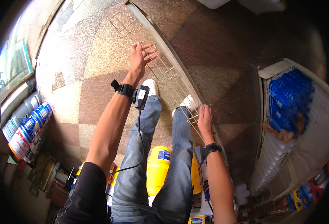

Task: The person wipes a shelf board with a cloth and then attaches a wire divider to the board.

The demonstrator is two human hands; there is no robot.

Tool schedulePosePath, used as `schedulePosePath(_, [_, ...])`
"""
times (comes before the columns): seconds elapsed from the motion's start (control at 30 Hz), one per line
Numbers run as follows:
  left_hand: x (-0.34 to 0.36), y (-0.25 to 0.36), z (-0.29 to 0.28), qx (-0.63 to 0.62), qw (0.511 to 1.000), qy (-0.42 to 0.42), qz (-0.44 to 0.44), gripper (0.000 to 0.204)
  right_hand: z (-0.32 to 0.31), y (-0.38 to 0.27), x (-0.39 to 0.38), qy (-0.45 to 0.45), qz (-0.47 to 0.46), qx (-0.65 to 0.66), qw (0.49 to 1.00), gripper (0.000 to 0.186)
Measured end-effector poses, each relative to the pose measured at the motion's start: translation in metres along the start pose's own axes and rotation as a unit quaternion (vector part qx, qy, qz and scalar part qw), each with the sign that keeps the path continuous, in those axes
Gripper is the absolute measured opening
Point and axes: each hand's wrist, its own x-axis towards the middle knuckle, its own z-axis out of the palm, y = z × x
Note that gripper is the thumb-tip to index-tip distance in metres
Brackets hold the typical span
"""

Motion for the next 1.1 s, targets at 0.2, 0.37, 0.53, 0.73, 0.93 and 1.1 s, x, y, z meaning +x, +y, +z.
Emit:
schedulePosePath(0.2, [0.006, 0.002, 0.005, -0.013, 0.998, -0.054, 0.018, 0.029, -0.012, -0.005, 0.004, 0.046, -0.047, -0.023, 0.998, 0.028])
schedulePosePath(0.37, [0.019, 0.001, 0.011, -0.079, 0.989, -0.128, -0.003, 0.024, -0.042, -0.006, 0.02, -0.073, -0.08, -0.109, 0.988, 0.028])
schedulePosePath(0.53, [0.032, 0.0, 0.018, -0.101, 0.979, -0.175, -0.016, 0.028, -0.033, -0.004, 0.015, -0.112, -0.012, -0.129, 0.985, 0.036])
schedulePosePath(0.73, [0.035, 0.003, 0.016, -0.093, 0.981, -0.17, -0.021, 0.027, -0.014, -0.01, 0.002, -0.088, -0.068, -0.111, 0.988, 0.034])
schedulePosePath(0.93, [0.023, -0.002, 0.053, 0.5, 0.795, 0.115, 0.324, 0.031, -0.027, -0.009, 0.008, -0.089, -0.025, -0.138, 0.986, 0.035])
schedulePosePath(1.1, [0.031, -0.016, 0.078, 0.238, 0.941, -0.031, 0.241, 0.037, -0.038, -0.008, 0.021, -0.073, 0.004, -0.093, 0.993, 0.032])
